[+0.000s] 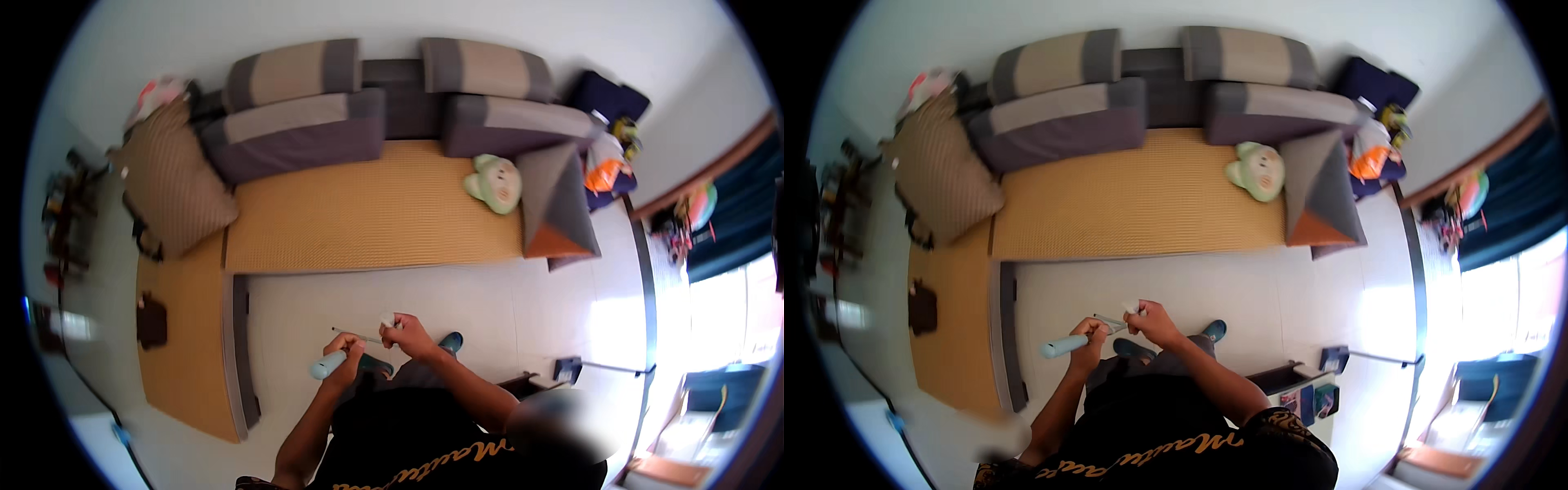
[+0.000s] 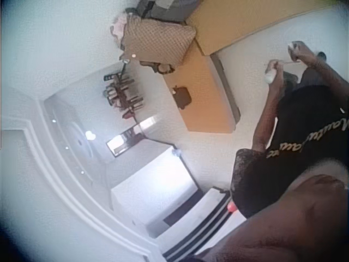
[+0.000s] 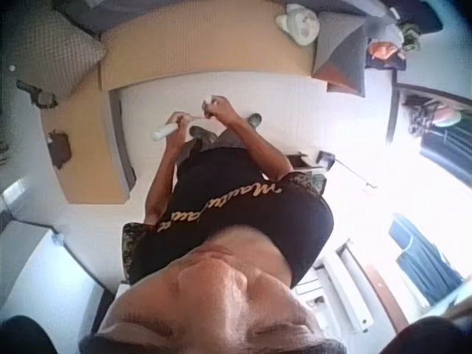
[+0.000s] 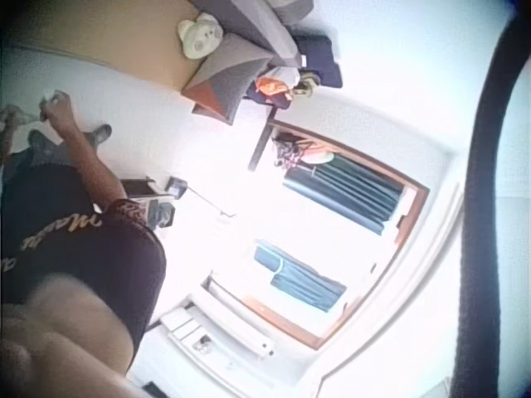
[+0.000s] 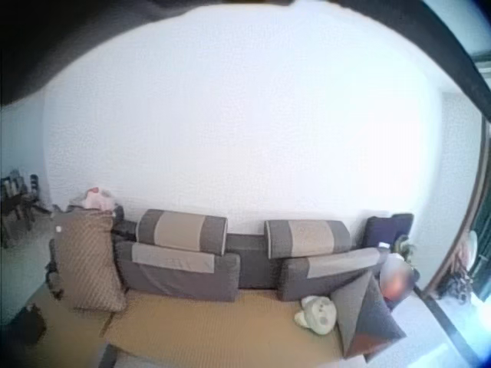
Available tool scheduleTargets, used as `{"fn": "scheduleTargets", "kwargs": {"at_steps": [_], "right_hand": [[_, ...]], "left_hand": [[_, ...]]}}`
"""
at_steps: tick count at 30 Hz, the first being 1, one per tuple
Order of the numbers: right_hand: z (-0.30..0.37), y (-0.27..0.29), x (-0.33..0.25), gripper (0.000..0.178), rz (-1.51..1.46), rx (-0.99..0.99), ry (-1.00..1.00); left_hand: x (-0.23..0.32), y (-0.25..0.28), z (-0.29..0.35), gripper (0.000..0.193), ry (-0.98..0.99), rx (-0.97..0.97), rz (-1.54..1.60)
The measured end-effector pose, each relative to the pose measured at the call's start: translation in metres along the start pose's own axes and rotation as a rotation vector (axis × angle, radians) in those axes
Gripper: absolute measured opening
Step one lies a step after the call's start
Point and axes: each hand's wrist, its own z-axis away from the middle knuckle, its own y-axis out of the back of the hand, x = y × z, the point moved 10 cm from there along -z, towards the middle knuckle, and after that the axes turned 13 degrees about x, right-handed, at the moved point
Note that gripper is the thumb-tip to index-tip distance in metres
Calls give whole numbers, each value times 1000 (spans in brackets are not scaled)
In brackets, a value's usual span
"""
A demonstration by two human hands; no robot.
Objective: The person sweeps the tiled floor with a broom and dustpan, gathering debris into the dustpan. They briefly pick up a small white stuffed toy and place it into a blue bin before resuming sweeping around the living room furniture.
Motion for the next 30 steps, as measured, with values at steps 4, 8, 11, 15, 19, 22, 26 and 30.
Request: {"fn": "scheduleTargets", "kwargs": {"at_steps": [4,8,11,15,19,22,26,30], "right_hand": [[33,106,-27,13,-5,185,147],[79,211,-48,19,-120,429,233],[123,307,-69,20,-61,546,246],[172,419,-37,22,-3,810,198],[211,498,-45,22,-43,1066,211],[239,553,-24,23,-46,1300,168],[274,617,-11,20,-93,1552,121],[291,680,-23,13,-310,1678,143]], "left_hand": [[23,-136,8,14,-53,-282,30],[32,-259,31,12,-108,-525,-37],[54,-357,59,12,-184,-687,-107],[75,-476,112,11,-226,-956,-190],[69,-562,136,12,-181,-1059,-137],[80,-630,165,13,-304,-1179,-99],[54,-710,191,15,-221,-1337,-203],[72,-796,214,9,-199,-1462,-62]]}}
